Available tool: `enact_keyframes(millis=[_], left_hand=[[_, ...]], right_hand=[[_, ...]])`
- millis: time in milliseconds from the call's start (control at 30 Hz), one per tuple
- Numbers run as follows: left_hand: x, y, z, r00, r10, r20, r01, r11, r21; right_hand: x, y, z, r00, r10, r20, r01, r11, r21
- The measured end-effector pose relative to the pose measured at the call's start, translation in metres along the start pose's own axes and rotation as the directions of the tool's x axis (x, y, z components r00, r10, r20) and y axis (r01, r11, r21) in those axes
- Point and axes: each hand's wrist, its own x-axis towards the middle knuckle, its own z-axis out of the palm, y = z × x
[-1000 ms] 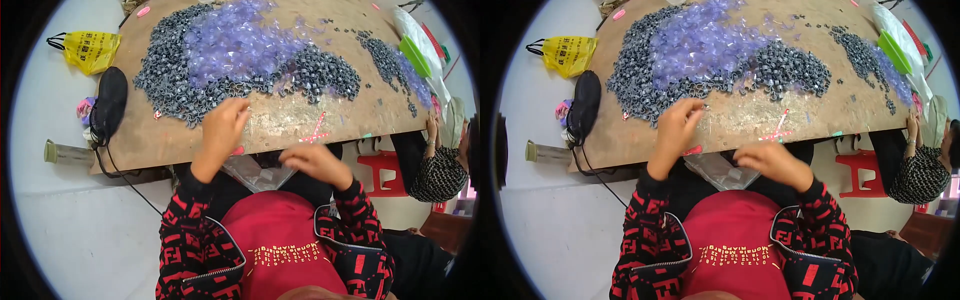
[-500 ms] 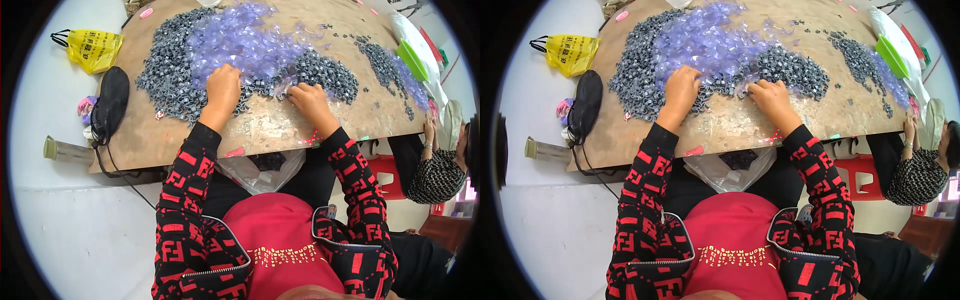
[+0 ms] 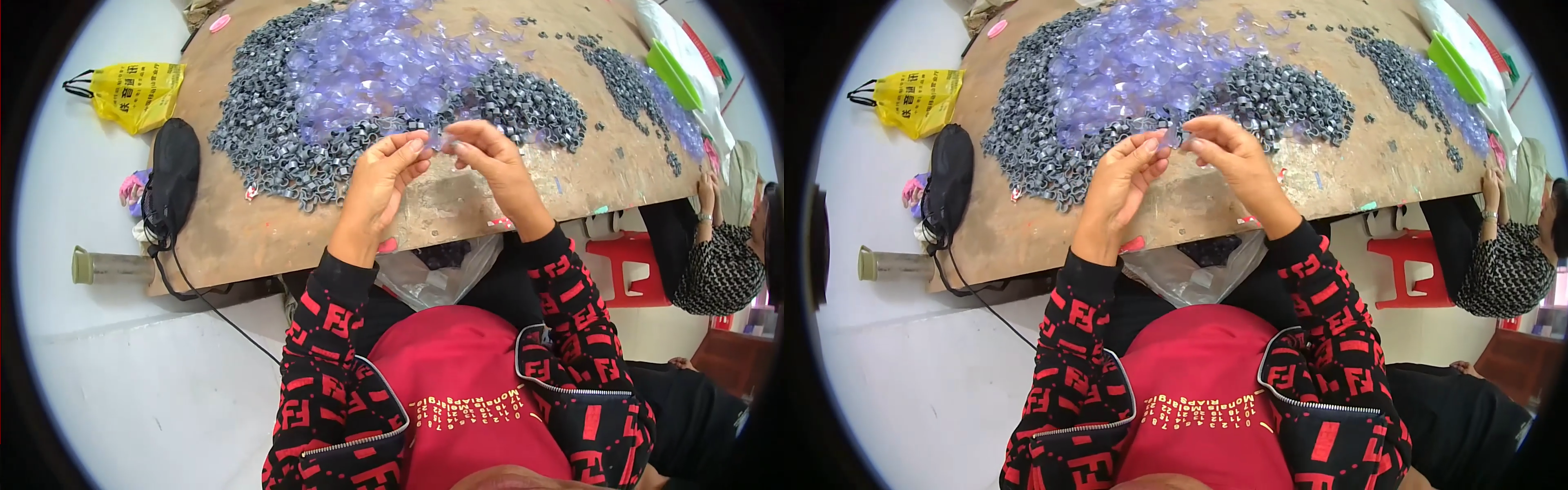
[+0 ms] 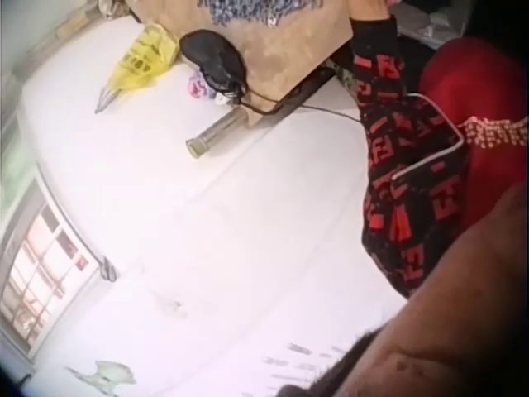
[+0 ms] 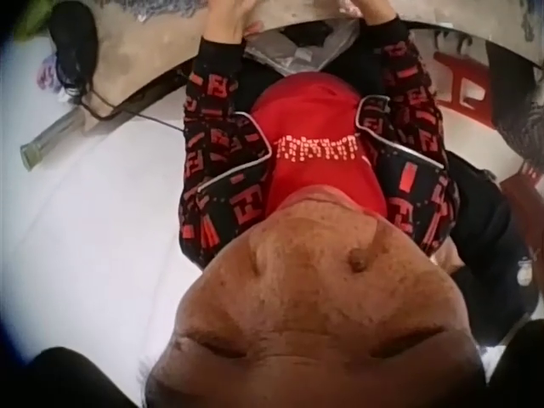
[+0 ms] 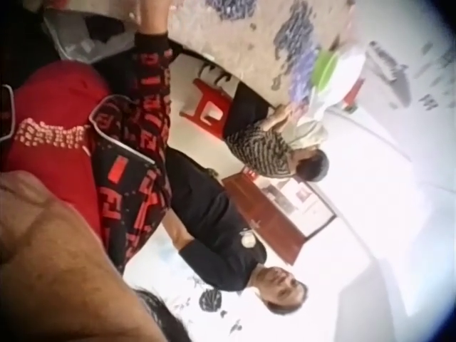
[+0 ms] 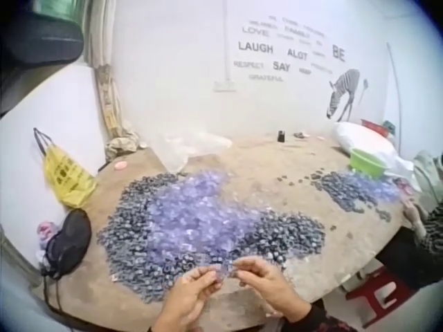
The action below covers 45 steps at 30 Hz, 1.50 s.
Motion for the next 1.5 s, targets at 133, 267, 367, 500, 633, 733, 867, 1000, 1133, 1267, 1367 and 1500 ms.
enact_keyframes(millis=[133,267,367,500,633,733,867,1000,1133,1267,1367,1500], left_hand=[[-0.007,-0.008,0.009,0.999,-0.025,0.032,0.026,0.998,-0.048],[-0.014,-0.006,0.012,0.998,0.026,0.056,-0.029,0.999,0.045],[-0.013,-0.009,0.01,0.987,0.059,0.149,-0.076,0.991,0.11],[-0.017,-0.014,0.005,0.989,-0.007,0.146,0.022,0.995,-0.099],[-0.023,-0.017,0.015,0.976,-0.115,0.183,0.162,0.951,-0.263],[-0.024,-0.02,0.02,0.972,-0.112,0.206,0.165,0.951,-0.26],[-0.031,-0.029,0.006,0.993,-0.028,0.117,0.047,0.985,-0.164],[-0.033,-0.02,0.026,0.99,0.125,0.072,-0.139,0.961,0.237],[-0.037,-0.019,0.026,0.959,0.269,0.092,-0.284,0.881,0.379],[-0.04,-0.018,0.024,0.991,0.107,0.08,-0.118,0.98,0.161],[-0.039,-0.019,0.02,0.989,0.001,0.151,0.009,0.998,-0.065],[-0.04,-0.022,0.023,0.987,-0.01,0.158,0.03,0.992,-0.12]], right_hand=[[0.0,0.004,0.0,1.0,-0.021,0.003,0.021,0.993,-0.12],[-0.01,-0.012,0.005,0.999,-0.022,0.031,0.034,0.873,-0.486],[-0.015,-0.018,0.005,0.967,-0.216,0.138,0.254,0.731,-0.633],[-0.019,-0.024,0.004,0.988,-0.133,-0.073,0.105,0.947,-0.303],[-0.026,-0.026,0.005,0.995,-0.003,-0.102,0.031,0.96,0.278],[-0.029,-0.02,-0.002,0.998,-0.019,-0.066,0.033,0.976,0.217],[-0.026,0.005,0.009,1.0,-0.023,0.005,0.021,0.96,0.278],[-0.036,-0.02,0.006,0.989,-0.146,-0.021,0.14,0.975,-0.173],[-0.036,-0.028,0.005,0.959,-0.268,0.096,0.281,0.841,-0.461],[-0.038,-0.016,-0.001,0.991,-0.127,-0.037,0.125,0.991,-0.043],[-0.039,-0.017,-0.001,0.998,-0.056,0.006,0.056,0.998,0.01],[-0.039,-0.017,0.003,0.997,-0.067,0.024,0.066,0.997,0.044]])
